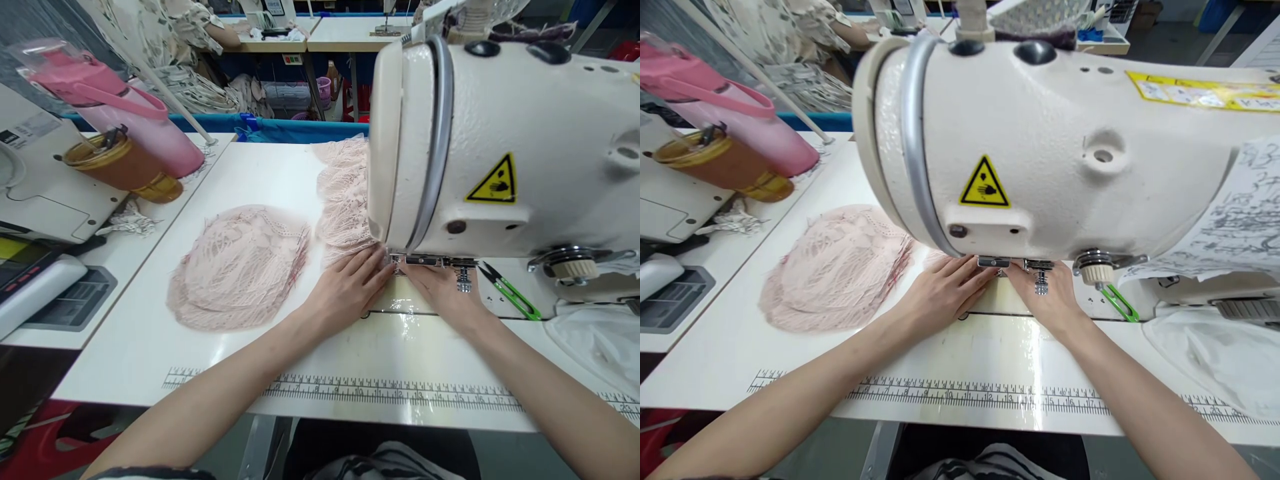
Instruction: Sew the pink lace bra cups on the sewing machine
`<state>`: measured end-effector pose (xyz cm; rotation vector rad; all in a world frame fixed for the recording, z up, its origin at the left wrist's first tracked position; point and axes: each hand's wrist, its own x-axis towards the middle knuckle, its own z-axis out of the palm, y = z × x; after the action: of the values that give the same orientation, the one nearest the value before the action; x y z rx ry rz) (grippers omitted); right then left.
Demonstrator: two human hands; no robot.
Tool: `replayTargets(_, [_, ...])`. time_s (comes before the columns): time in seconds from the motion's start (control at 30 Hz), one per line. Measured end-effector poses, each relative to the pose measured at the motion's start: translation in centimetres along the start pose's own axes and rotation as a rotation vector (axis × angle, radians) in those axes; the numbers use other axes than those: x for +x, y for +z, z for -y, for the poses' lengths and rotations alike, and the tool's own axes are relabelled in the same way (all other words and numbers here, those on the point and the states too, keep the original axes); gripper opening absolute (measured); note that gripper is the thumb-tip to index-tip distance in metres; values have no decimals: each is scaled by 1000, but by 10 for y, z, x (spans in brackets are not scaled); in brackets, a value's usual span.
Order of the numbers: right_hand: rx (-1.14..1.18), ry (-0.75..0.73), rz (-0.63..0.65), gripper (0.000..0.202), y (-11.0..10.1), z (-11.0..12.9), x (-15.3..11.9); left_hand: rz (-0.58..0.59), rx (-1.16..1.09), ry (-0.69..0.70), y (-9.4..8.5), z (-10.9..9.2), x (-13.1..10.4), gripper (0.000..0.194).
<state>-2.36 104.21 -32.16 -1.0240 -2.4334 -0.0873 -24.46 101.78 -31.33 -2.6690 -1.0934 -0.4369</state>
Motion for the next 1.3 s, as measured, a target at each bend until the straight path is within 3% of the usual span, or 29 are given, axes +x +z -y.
replayTargets(0.13, [-70,27,-67,21,0,4,-3,-68,63,107,3,1,-2,30])
replayTargets(0.33, [-193,4,-118,18,-2,15,-11,-30,0,-4,2,0,-2,32])
replayTargets(0.57, [-180,-2,-121,18,0,19,-10,16,-15,-2,0,1,0,32])
replayTargets(0.73, [-166,20,-99,22,1,19,-12,-5,-17,-9,-1,0,1,32])
replayTargets(1.3, [-211,92,3,33,8,20,-13,77,-33,-75,1,1,2,39])
